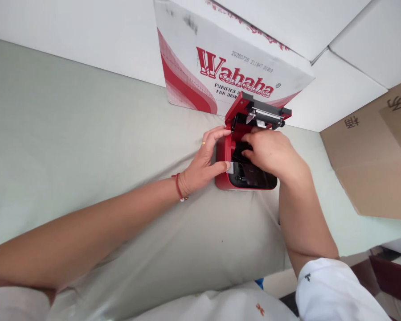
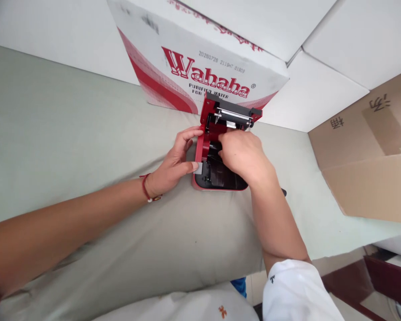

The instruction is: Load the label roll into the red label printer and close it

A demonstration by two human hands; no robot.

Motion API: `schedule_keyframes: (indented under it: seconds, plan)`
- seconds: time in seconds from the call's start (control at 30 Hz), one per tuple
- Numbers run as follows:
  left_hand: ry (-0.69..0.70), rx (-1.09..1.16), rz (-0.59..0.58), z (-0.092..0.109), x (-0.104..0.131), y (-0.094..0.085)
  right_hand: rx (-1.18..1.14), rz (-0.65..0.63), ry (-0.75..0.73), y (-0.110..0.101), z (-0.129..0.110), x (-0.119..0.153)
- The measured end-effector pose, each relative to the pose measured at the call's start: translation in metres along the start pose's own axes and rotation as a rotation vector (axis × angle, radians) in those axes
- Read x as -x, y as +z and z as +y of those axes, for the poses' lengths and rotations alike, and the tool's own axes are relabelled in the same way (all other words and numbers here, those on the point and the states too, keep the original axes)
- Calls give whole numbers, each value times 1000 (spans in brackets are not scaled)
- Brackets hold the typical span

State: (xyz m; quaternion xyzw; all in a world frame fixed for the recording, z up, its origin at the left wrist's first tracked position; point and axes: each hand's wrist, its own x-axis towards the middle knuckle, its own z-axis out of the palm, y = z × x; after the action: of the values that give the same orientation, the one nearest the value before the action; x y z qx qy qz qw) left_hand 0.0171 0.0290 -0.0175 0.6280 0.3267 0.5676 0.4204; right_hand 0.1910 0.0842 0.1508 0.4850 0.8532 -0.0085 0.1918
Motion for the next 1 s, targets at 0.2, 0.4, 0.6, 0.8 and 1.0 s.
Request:
schedule_keyframes:
  seconds: [0.2, 0.4, 0.6, 0.8, 1.0]
  plan:
    - [11, -21, 10, 0, 0, 1, 47, 20, 35, -4, -15, 14]
    - [1, 2, 5, -1, 0, 1, -259, 348, -53, -18, 20, 107]
    - [12, -20, 11, -3, 0, 0, -400, 198, 145, 24, 71, 147]
    - [8, -19, 18, -3, -1, 0, -508, 5, 218, 83, 70, 138]
    - [-4, -8, 13, -2, -1, -1, -432, 268, 498, 118, 102, 155]
